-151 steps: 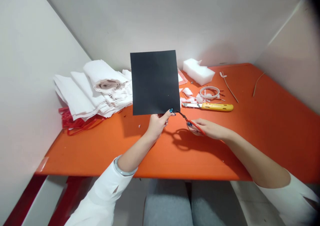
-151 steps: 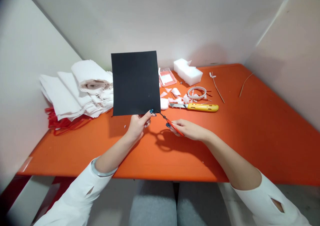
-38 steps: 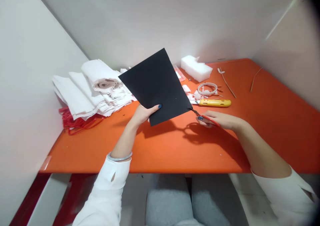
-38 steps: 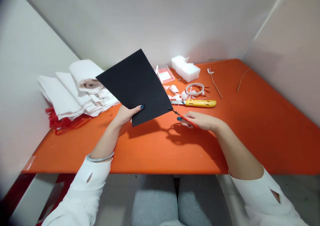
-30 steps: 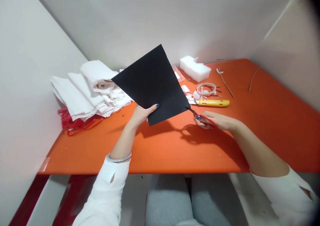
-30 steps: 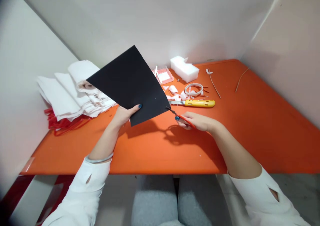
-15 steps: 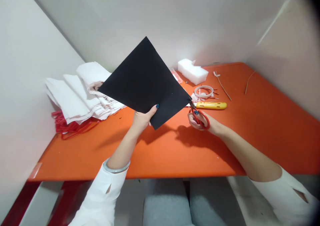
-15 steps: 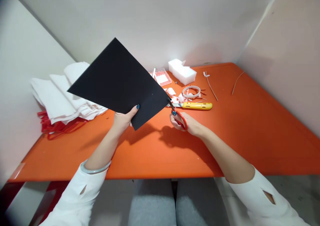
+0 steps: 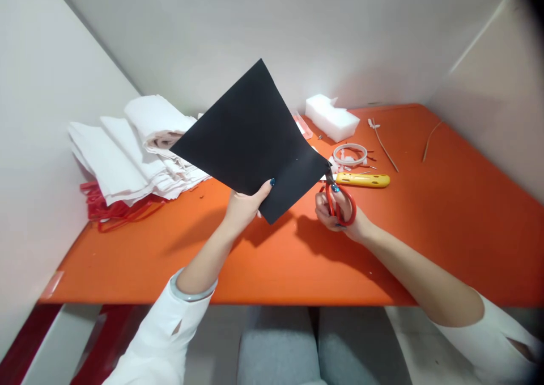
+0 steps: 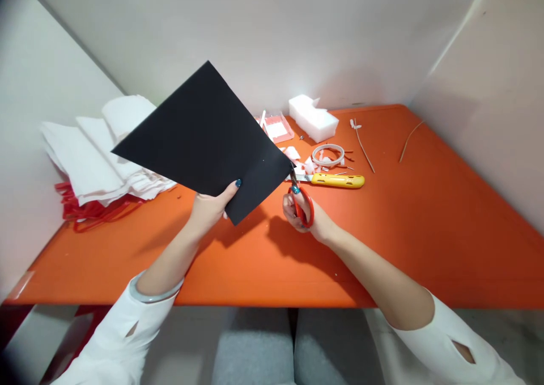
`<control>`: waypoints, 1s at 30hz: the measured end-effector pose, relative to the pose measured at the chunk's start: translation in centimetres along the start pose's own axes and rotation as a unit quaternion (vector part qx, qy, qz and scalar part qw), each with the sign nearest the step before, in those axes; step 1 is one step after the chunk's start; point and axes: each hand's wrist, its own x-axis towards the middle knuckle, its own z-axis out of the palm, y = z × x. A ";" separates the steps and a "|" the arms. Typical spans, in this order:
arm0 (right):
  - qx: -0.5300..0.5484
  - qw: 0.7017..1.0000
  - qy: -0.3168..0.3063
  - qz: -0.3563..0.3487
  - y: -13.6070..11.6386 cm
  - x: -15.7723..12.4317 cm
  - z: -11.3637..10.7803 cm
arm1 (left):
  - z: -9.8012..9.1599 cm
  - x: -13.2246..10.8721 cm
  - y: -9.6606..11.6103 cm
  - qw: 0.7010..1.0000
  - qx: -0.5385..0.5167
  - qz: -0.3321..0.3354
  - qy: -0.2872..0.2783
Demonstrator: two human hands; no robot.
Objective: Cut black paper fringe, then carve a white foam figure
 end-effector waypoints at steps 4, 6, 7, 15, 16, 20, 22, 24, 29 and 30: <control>0.037 0.999 0.017 0.017 0.0 -0.1 1.0 | -0.4 -0.1 0.0 1.000 0.025 -0.018 -0.004; 0.059 0.998 0.030 0.023 0.2 0.0 1.4 | -0.5 -0.2 -0.2 0.999 0.032 -0.018 -0.016; 0.068 0.997 0.035 0.020 0.4 0.0 1.6 | -0.5 -0.3 -0.5 0.999 0.037 -0.017 -0.024; 0.112 0.993 0.040 0.021 1.5 0.0 1.7 | -0.6 0.0 -1.5 0.996 0.073 -0.022 -0.042; 0.114 0.993 0.033 0.023 1.4 0.0 1.7 | -0.6 0.0 -1.3 0.996 0.078 -0.024 -0.045; 0.112 0.994 0.008 0.015 0.9 -0.2 1.7 | -0.7 -0.3 -0.4 0.995 0.082 -0.018 -0.053; 0.105 0.994 0.002 0.018 0.7 -0.2 1.7 | -0.8 -0.4 -0.4 0.995 0.084 -0.021 -0.049; 0.095 0.995 -0.005 0.023 0.5 -0.2 1.6 | -0.9 -0.3 -0.5 0.995 0.089 -0.022 -0.045; 0.089 0.996 0.000 0.011 0.5 -0.2 1.7 | -0.8 -0.3 -0.8 0.997 0.068 -0.017 -0.040; 0.094 0.996 0.006 0.007 0.6 -0.1 1.8 | -0.6 -0.4 -0.7 0.997 0.064 -0.023 -0.033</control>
